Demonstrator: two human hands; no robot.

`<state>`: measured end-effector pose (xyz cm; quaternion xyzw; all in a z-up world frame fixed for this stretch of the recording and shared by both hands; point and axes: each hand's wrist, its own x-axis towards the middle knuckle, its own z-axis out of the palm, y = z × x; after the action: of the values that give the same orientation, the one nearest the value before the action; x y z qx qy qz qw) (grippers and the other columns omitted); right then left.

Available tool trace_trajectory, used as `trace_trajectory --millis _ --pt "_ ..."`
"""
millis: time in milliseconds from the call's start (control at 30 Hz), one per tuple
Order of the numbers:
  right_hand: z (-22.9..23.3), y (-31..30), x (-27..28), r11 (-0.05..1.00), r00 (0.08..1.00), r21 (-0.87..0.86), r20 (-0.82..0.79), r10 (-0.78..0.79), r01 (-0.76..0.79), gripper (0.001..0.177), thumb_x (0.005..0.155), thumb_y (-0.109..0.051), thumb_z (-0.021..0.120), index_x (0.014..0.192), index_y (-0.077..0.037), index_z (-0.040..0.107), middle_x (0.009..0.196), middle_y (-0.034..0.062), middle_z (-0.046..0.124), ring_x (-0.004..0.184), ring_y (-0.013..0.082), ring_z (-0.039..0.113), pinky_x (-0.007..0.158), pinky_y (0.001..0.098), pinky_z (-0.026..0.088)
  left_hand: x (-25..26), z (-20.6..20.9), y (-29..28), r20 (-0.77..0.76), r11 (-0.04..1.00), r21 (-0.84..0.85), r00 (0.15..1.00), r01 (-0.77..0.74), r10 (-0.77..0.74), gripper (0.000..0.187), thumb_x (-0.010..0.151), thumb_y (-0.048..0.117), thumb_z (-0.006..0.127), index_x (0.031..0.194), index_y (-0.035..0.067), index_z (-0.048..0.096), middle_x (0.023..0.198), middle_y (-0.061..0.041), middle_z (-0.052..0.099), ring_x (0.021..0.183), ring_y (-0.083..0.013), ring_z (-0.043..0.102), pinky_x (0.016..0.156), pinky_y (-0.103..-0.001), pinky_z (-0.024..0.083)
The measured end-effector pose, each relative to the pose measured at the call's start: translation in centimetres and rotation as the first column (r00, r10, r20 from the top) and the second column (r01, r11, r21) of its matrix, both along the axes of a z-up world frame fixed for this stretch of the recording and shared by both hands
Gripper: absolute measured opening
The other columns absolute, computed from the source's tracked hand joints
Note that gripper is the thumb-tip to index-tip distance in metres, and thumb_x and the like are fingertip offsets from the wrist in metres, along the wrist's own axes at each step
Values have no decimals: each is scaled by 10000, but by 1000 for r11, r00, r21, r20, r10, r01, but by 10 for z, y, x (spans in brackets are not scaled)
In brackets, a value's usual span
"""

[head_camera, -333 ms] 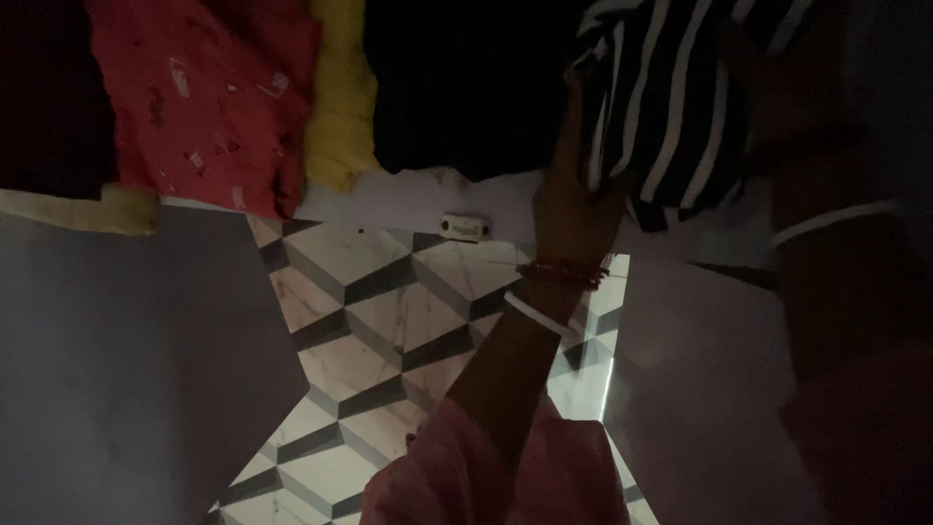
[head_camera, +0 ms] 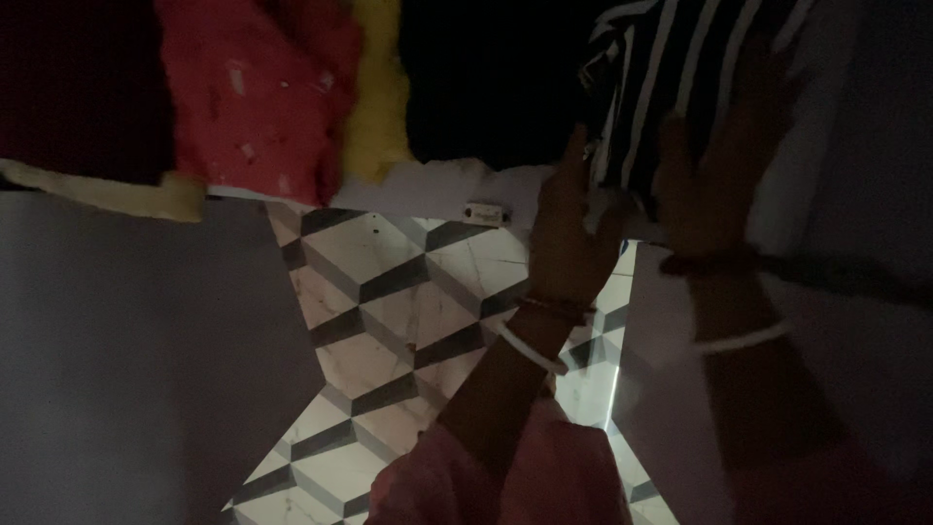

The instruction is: The person folds various clothing items on a bed and places them into a wardrobe. The person handles shorts, jeans, and shirts one at a time, folding each item and then storing it on a shelf inside the wardrobe.

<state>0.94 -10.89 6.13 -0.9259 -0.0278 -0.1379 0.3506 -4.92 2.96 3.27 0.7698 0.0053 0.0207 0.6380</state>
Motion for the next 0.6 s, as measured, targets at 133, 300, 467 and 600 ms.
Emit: trace_trajectory --millis 133,300,467,600 --pt "4 33 -45 975 998 -214 31 -56 61 642 1170 -400 501 1692 -93 290 1754 236 131 1631 474 31 1318 638 44 -28 15 29 84 966 256 996 -23 2 766 1025 203 688 1679 189 290 1580 -110 475 1484 -358 459 1219 -505 442" --pt "35 82 -116 980 1000 -198 6 23 -21 543 1187 -384 342 1666 -137 404 1751 236 153 1638 482 43 1331 703 29 -73 47 78 297 855 486 954 -182 34 666 1036 338 661 1612 202 356 1708 -153 276 1623 -429 193 1320 -665 188" --pt "73 128 -183 979 997 -196 -68 41 -53 530 1155 -357 317 1646 -175 400 1743 204 173 1620 483 51 1293 722 7 -137 89 122 159 812 574 987 -106 16 571 1079 380 554 1607 203 428 1732 -126 305 1649 -437 157 1322 -696 145" --pt "105 163 -228 991 989 -92 -122 85 -96 554 1138 -364 324 1647 -145 342 1729 253 150 1594 514 24 1237 724 -17 -178 115 155 155 780 617 988 -104 9 550 1083 416 530 1584 204 451 1708 -158 296 1619 -461 155 1279 -709 137"
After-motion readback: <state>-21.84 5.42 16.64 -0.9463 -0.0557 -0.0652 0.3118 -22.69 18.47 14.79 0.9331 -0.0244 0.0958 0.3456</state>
